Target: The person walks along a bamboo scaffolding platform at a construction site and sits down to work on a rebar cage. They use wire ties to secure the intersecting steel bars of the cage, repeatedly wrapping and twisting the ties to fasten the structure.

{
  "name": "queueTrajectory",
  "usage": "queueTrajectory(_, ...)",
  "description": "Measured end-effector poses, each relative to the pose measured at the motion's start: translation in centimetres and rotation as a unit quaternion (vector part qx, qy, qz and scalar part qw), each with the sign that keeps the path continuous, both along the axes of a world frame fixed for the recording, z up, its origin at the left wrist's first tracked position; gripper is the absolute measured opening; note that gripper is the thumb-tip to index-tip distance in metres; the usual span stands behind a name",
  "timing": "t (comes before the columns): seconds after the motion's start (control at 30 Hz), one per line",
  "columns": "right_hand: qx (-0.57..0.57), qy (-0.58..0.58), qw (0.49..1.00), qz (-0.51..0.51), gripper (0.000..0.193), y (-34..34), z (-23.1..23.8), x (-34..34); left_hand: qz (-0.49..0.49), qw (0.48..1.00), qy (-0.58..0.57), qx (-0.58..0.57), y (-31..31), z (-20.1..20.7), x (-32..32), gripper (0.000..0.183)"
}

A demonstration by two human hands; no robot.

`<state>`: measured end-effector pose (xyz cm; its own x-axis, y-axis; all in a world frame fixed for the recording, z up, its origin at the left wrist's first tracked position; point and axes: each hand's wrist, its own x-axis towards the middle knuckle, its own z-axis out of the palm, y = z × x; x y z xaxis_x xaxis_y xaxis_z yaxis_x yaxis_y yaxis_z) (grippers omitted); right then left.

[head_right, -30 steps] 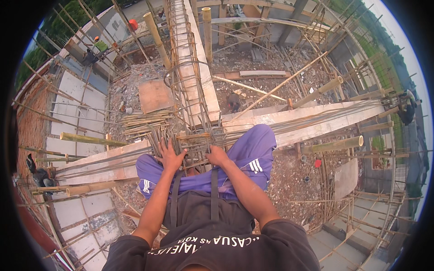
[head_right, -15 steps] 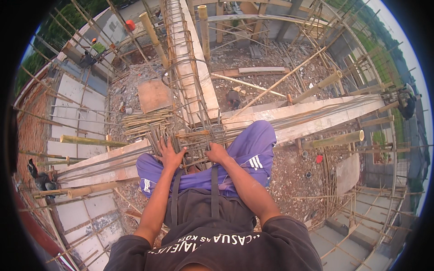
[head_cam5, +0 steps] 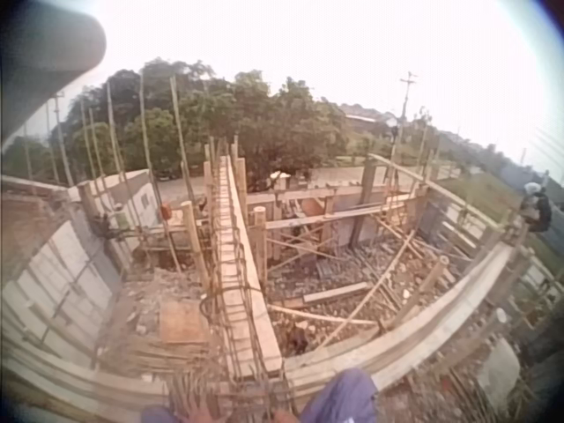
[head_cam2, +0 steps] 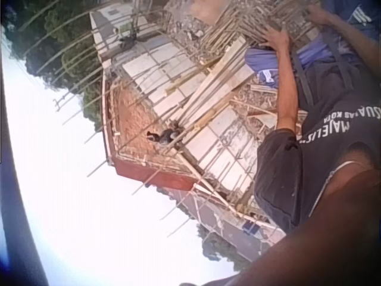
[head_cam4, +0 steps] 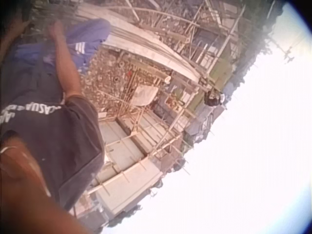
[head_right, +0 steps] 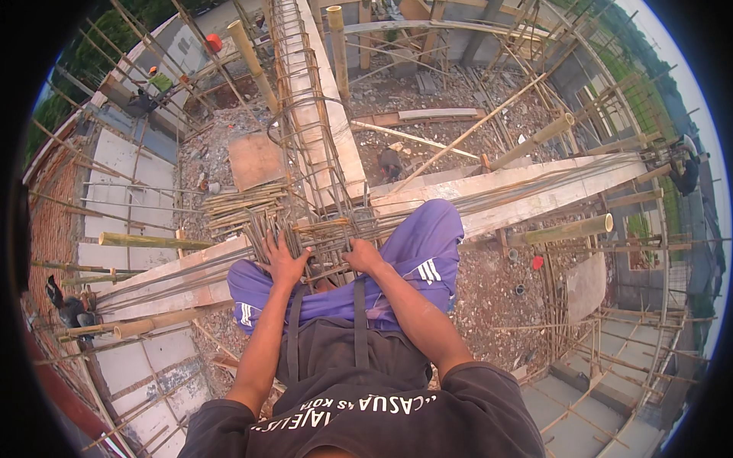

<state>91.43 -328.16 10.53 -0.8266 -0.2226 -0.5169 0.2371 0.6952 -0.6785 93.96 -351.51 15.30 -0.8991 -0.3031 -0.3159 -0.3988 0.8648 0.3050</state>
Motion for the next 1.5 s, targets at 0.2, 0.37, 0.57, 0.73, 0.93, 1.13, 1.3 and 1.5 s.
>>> queueTrajectory(0.2,-0.022,0.022,1.0,0.0,0.034,0.1,0.0,0.1,-0.001,1.0,0.0,-0.007,0.2,0.0,-0.1,0.094)
queueTrajectory(0.37,-0.006,-0.002,1.0,0.005,0.043,0.1,0.2,0.0,-0.001,1.0,0.011,-0.002,0.2,-0.2,-0.1,0.094)
queueTrajectory(0.57,0.013,0.01,1.0,0.015,0.044,-0.4,1.1,0.2,0.006,1.0,0.028,0.0,-0.3,-1.0,0.3,0.094)
queueTrajectory(0.73,-0.003,-0.018,1.0,0.015,0.043,-0.2,1.7,-0.1,0.001,0.999,0.036,-0.01,-0.5,-1.5,0.3,0.095)
queueTrajectory(0.93,-0.003,0.01,1.0,0.008,0.038,-0.3,0.9,0.1,0.001,1.0,0.025,-0.012,0.1,-1.3,0.3,0.092)
queueTrajectory(1.13,0.011,0.016,1.0,0.013,0.039,-0.2,0.2,0.2,0.007,1.0,0.02,-0.013,0.4,-1.1,0.0,0.092)
queueTrajectory(1.3,-0.008,0.011,1.0,0.008,0.04,-0.5,0.6,0.3,0.007,0.999,0.03,-0.014,0.0,-1.4,0.1,0.095)
queueTrajectory(1.5,-0.004,0.019,1.0,0.004,0.039,-0.3,0.7,0.4,-0.001,0.999,0.022,-0.028,-0.1,-1.8,0.1,0.095)
